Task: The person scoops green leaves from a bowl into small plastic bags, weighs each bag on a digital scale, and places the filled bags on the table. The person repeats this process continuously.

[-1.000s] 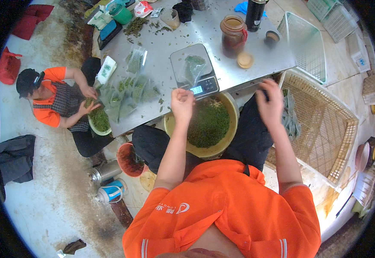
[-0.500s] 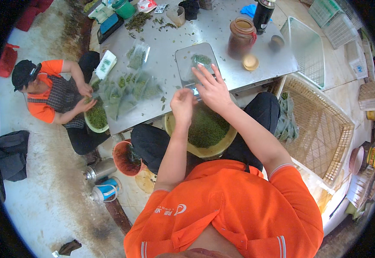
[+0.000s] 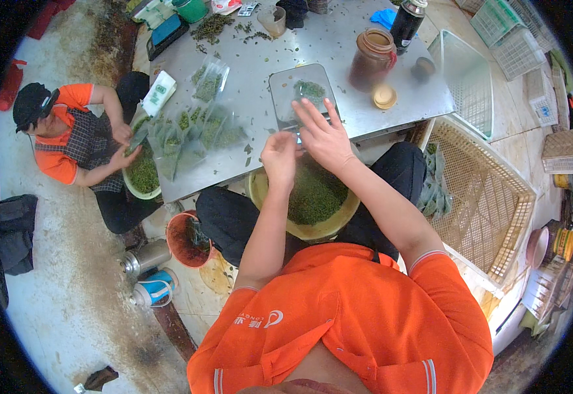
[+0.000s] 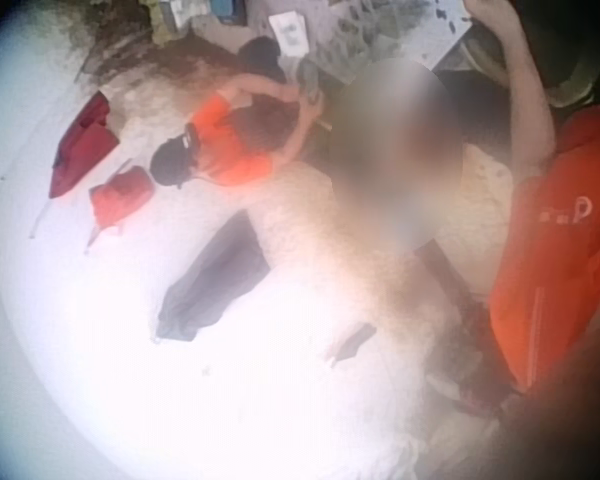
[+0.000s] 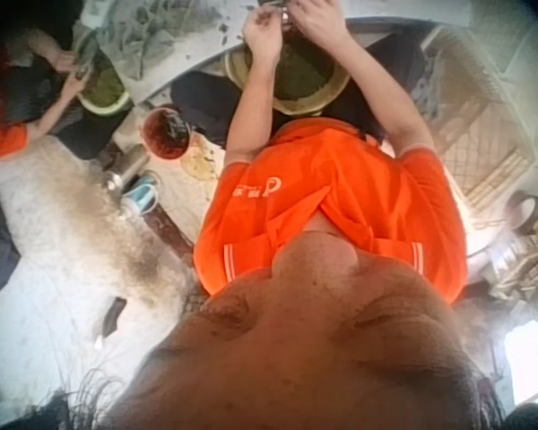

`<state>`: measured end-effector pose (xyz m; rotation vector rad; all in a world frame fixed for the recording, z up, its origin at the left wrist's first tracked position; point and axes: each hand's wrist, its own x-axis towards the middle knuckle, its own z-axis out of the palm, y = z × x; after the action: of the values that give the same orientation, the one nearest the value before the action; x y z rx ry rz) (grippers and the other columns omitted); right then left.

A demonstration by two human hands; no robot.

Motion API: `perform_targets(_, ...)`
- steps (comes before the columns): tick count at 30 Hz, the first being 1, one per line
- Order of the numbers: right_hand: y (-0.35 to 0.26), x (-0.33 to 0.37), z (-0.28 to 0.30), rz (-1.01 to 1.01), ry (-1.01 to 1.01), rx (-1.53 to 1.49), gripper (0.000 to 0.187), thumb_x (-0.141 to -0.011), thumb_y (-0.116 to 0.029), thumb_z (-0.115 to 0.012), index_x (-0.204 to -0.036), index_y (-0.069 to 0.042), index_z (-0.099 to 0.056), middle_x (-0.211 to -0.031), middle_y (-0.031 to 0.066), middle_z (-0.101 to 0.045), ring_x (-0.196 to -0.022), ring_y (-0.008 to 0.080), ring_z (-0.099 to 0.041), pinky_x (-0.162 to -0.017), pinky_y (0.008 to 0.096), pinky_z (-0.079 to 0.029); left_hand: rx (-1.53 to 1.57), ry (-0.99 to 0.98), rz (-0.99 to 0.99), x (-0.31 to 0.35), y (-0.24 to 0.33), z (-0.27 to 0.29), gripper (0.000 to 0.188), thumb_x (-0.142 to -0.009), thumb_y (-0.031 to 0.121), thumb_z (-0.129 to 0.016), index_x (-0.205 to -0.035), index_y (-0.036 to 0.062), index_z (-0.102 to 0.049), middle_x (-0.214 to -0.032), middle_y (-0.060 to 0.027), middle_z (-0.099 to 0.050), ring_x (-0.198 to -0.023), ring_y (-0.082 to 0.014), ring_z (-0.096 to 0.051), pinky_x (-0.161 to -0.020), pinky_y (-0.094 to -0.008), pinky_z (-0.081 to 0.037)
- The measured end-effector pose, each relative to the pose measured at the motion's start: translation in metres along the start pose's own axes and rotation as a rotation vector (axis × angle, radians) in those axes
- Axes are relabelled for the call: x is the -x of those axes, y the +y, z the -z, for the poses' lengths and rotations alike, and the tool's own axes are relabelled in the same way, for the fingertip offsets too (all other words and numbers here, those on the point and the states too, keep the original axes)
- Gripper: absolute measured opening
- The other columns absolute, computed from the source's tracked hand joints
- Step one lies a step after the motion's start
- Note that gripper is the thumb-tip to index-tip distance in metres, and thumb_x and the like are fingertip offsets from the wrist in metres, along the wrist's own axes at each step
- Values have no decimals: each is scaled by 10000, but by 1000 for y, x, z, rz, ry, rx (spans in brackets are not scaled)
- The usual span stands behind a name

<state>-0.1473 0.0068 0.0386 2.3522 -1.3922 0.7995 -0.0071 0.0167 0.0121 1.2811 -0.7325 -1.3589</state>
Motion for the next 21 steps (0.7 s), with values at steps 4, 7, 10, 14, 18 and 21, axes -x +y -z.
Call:
perform_targets(4,-1,-1,-3,18,-62,68,99,-801,-158,-668,-749,-76,-652,-1565,92,-523,-1527,238,-386,-1272,568,-223,18,1,-30,1,4,-3,72,-995,47,-703,-1026,8,-650,-887,-33,-690,-720,-98,-668,-591,-248,-564)
perform_targets(7,-2,2,-3,0,-44,61,103,-799,-160,-684,-746,-81,-645,-1554,91,-535,-1516,240,-403,-1270,567,-230,22,-11,-33,-2,3,-3,70,-997,55,-704,-1022,15,-652,-887,-30,-690,-719,-97,-667,-590,-247,-558)
perform_targets(10,-1,10,3,-25,9,-19,129,-789,-164,-723,-748,-86,-629,-1524,89,-563,-1492,249,-438,-1262,569,-249,-7,-1,-31,-1,1,-3,75,-995,64,-710,-1022,23,-653,-884,-25,-689,-715,-96,-662,-592,-246,-554)
perform_targets(14,-1,19,16,-68,59,-81,179,-774,-168,-771,-769,-95,-608,-1486,81,-597,-1459,263,-480,-1249,568,-277,-23,13,-37,-2,-1,0,98,-987,77,-716,-1049,19,-667,-910,-36,-697,-738,-111,-666,-614,-260,-563)
perform_targets(18,1,18,13,24,14,-54,103,-811,-167,-729,-855,-97,-668,-1540,74,-549,-1495,250,-429,-1251,561,-274,33,18,-31,-1,4,-2,98,-992,83,-723,-1034,30,-652,-890,-11,-676,-721,-90,-648,-604,-244,-549)
perform_targets(21,2,13,1,75,-29,58,112,-843,-177,-685,-911,-90,-703,-1581,71,-505,-1531,237,-372,-1261,556,-251,79,-2,-30,0,12,-6,99,-995,87,-721,-1036,31,-651,-893,-13,-674,-723,-87,-645,-612,-240,-548)
